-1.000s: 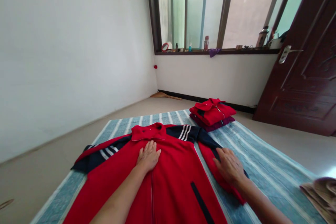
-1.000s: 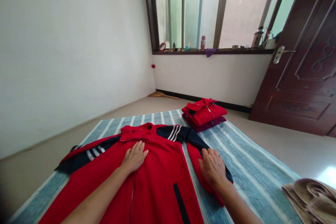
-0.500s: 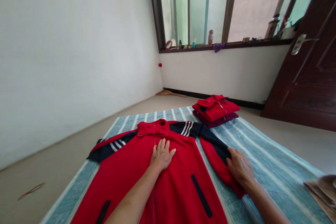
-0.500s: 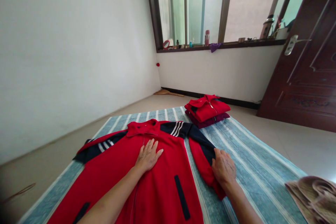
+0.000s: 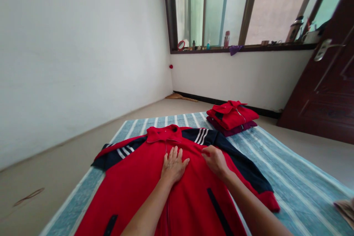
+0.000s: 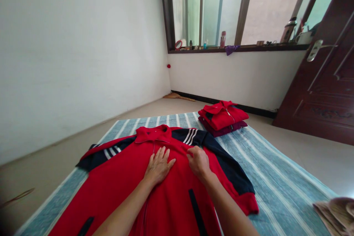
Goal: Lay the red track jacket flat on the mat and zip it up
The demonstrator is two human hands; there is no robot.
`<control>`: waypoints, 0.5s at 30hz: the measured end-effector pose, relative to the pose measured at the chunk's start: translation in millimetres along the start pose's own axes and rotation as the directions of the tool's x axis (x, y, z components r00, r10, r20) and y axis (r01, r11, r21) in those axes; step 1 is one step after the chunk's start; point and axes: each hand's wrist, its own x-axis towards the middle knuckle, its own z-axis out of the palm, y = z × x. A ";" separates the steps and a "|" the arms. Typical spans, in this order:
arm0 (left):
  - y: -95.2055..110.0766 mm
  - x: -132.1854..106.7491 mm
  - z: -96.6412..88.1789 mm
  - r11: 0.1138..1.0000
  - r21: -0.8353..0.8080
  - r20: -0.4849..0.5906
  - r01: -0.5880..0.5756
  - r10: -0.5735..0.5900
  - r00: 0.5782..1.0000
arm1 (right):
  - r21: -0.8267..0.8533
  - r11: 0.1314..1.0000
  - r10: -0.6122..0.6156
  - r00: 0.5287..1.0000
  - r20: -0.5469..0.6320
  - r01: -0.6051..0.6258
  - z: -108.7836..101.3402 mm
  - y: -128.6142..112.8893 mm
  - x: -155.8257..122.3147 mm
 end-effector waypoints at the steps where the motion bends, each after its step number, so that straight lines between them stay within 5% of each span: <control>1: -0.2 -0.2 1.3 1.000 0.003 -0.011 0.001 -0.001 1.000 | -0.002 1.000 0.006 1.000 0.001 -0.006 7.9 -7.1 10.3; 6: -1.0 -0.9 5.4 1.000 -0.010 -0.051 -0.006 0.005 0.999 | -0.084 0.995 0.060 0.998 -0.018 -0.061 37.7 -25.2 43.4; 15: -0.6 -0.5 8.8 0.999 -0.041 -0.098 -0.013 0.009 0.995 | -0.186 0.981 0.057 0.998 -0.022 -0.060 57.6 -19.7 48.6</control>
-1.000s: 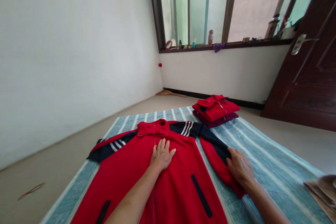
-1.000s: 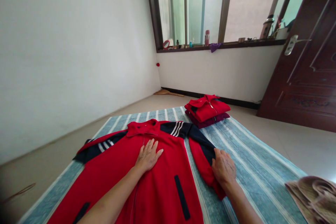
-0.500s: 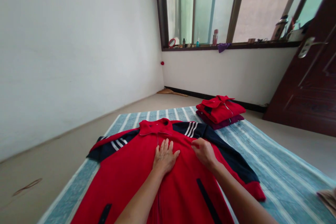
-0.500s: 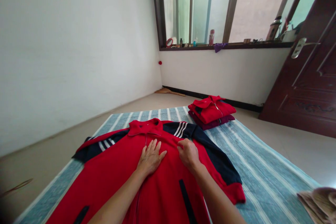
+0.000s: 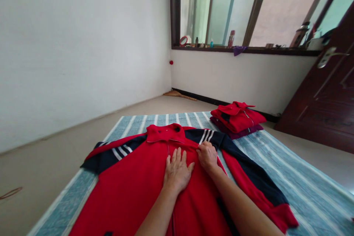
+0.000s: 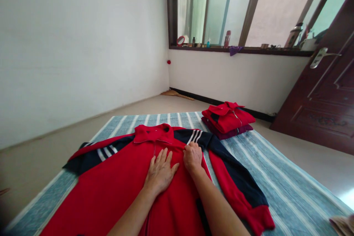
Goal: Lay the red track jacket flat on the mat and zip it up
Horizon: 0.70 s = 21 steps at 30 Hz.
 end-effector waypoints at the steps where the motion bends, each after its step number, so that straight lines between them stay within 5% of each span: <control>1: 0.3 -0.2 -0.7 1.000 -0.006 0.006 0.001 -0.001 1.000 | 0.001 1.000 -0.005 1.000 -0.003 0.005 1.1 0.5 0.4; 8: 1.0 -1.2 -5.5 1.000 -0.029 0.044 0.006 -0.005 0.999 | 0.120 0.990 0.087 0.994 -0.066 -0.079 0.1 11.3 13.0; 13: 0.5 -1.3 -4.5 0.999 -0.033 0.047 0.005 -0.004 0.999 | 0.242 0.962 0.156 0.982 -0.108 -0.127 -26.5 40.6 16.3; 18: 1.4 -0.9 -6.1 1.000 -0.019 0.061 0.006 -0.005 0.998 | 0.213 0.951 0.261 0.952 -0.160 -0.225 -79.4 117.9 -4.2; 21: 1.6 -0.7 -6.1 1.000 -0.010 0.058 0.002 -0.002 0.998 | -0.035 0.896 0.431 0.886 -0.173 -0.443 -121.5 191.2 -20.8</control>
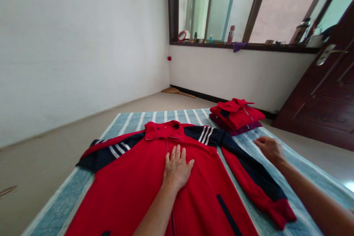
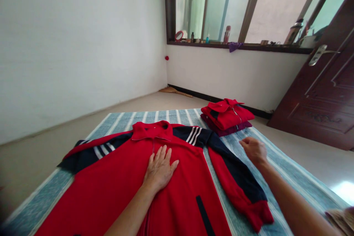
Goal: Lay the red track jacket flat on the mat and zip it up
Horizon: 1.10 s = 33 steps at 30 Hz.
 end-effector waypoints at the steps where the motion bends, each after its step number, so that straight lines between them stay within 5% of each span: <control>1: -0.1 0.1 0.4 1.000 0.000 -0.002 -0.002 0.002 1.000 | -0.043 0.997 0.057 0.998 -0.018 -0.058 -12.2 24.8 8.3; 5: -0.8 0.3 1.6 1.000 0.005 -0.011 -0.003 0.003 1.000 | -0.327 0.883 0.306 0.942 -0.140 -0.336 -48.6 85.5 27.9; 7: -1.0 0.4 1.3 1.000 0.013 -0.004 0.002 -0.002 1.000 | -0.368 0.892 0.236 0.965 -0.112 -0.261 -51.8 78.7 25.7; 9: -1.1 0.2 0.7 1.000 0.022 0.006 0.003 -0.003 1.000 | -0.300 0.954 0.023 1.000 -0.011 -0.026 -42.7 47.4 18.5; 13: -1.1 -0.3 -0.2 0.999 0.035 0.015 0.008 -0.008 1.000 | -0.171 0.940 -0.283 0.954 0.096 0.296 -0.5 -51.2 7.3; 19: -1.3 -1.0 -2.2 0.999 0.040 0.045 0.013 -0.015 0.999 | -0.068 0.897 -0.421 0.892 0.167 0.436 61.1 -169.2 20.8; 25: -3.4 -2.6 7.0 1.000 -0.002 0.016 0.008 -0.008 1.000 | -0.047 0.936 -0.317 0.890 0.328 0.350 93.2 -201.9 47.5; 33: -5.0 -4.3 16.6 0.999 -0.050 -0.076 0.003 -0.007 0.997 | -0.047 0.943 -0.279 0.856 0.435 0.330 98.5 -206.2 67.4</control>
